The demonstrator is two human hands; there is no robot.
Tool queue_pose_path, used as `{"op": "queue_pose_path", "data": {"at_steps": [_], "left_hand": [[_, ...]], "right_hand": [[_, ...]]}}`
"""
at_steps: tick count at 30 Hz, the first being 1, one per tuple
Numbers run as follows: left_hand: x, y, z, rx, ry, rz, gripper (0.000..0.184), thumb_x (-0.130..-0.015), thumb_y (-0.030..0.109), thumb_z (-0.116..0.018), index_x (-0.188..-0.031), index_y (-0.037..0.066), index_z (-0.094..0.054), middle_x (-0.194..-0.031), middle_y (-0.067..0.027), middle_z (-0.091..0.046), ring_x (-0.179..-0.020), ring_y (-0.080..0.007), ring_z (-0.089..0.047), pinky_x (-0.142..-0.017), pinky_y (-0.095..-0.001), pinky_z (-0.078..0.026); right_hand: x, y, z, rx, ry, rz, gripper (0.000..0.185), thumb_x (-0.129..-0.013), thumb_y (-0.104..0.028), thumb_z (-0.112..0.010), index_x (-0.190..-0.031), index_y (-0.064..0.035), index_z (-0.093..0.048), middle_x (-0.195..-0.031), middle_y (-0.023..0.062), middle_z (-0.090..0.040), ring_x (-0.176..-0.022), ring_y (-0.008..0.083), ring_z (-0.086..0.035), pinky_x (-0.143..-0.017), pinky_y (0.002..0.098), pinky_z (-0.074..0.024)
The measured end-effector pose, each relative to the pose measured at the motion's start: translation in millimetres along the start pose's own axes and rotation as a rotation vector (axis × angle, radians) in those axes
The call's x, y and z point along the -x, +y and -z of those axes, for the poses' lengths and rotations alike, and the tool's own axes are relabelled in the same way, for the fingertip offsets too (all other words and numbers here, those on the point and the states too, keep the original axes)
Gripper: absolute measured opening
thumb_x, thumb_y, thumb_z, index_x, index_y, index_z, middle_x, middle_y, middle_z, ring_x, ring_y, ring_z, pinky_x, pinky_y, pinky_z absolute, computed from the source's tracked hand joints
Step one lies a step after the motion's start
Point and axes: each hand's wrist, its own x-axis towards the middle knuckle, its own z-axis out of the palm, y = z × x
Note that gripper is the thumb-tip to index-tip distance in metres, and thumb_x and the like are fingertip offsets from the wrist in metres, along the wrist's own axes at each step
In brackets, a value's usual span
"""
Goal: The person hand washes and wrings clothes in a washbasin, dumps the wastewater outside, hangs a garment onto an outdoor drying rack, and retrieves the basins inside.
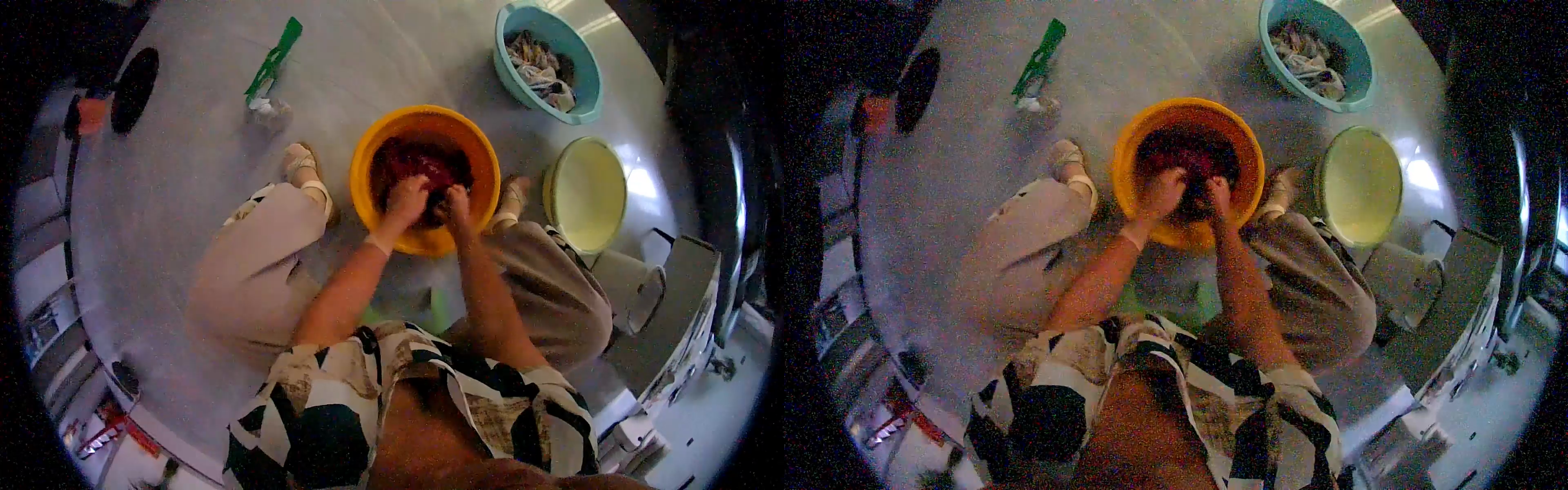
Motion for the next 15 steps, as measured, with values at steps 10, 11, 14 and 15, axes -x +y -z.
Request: {"op": "queue_pose_path", "data": {"at_steps": [10,11,14,15], "left_hand": [[57,-8,18,0.497,0.006,0.469,0.048,-0.080,0.040,-0.058,-0.113,0.005,-0.056,-0.115,-0.0170,-0.056,-0.108,-0.0273,-0.052,-0.082,-0.0412,-0.045],[54,-6,19,0.666,0.037,0.534,0.054,-0.080,0.041,-0.058,-0.120,0.006,-0.049,-0.121,-0.0172,-0.051,-0.114,-0.0287,-0.046,-0.084,-0.0439,-0.044],[50,12,28,1.116,0.007,0.705,0.072,-0.079,0.047,-0.057,-0.136,0.011,-0.030,-0.136,-0.0164,-0.036,-0.129,-0.0319,-0.027,-0.088,-0.0515,-0.041],[55,40,54,1.218,-0.082,0.761,0.076,-0.079,0.049,-0.057,-0.138,0.012,-0.025,-0.139,-0.0155,-0.031,-0.131,-0.0322,-0.020,-0.090,-0.0537,-0.039]], "right_hand": [[91,-159,-31,0.059,-0.051,0.072,0.038,-0.073,-0.023,-0.061,-0.104,-0.0023,-0.051,-0.091,0.0100,-0.058,-0.083,0.0273,-0.057,-0.075,0.0379,-0.0471],[89,-186,-35,-0.198,0.003,-0.149,0.036,-0.073,-0.022,-0.061,-0.102,-0.0023,-0.053,-0.089,0.0087,-0.058,-0.075,0.0238,-0.057,-0.067,0.0344,-0.0486],[109,-252,-39,-0.573,-0.087,-0.268,0.042,-0.073,-0.025,-0.059,-0.107,-0.0014,-0.054,-0.093,0.0101,-0.060,-0.077,0.0233,-0.060,-0.067,0.0346,-0.0527],[116,-271,-37,-0.641,-0.192,-0.231,0.044,-0.073,-0.026,-0.058,-0.109,-0.0011,-0.053,-0.096,0.0111,-0.060,-0.080,0.0246,-0.061,-0.070,0.0361,-0.0528]]}}
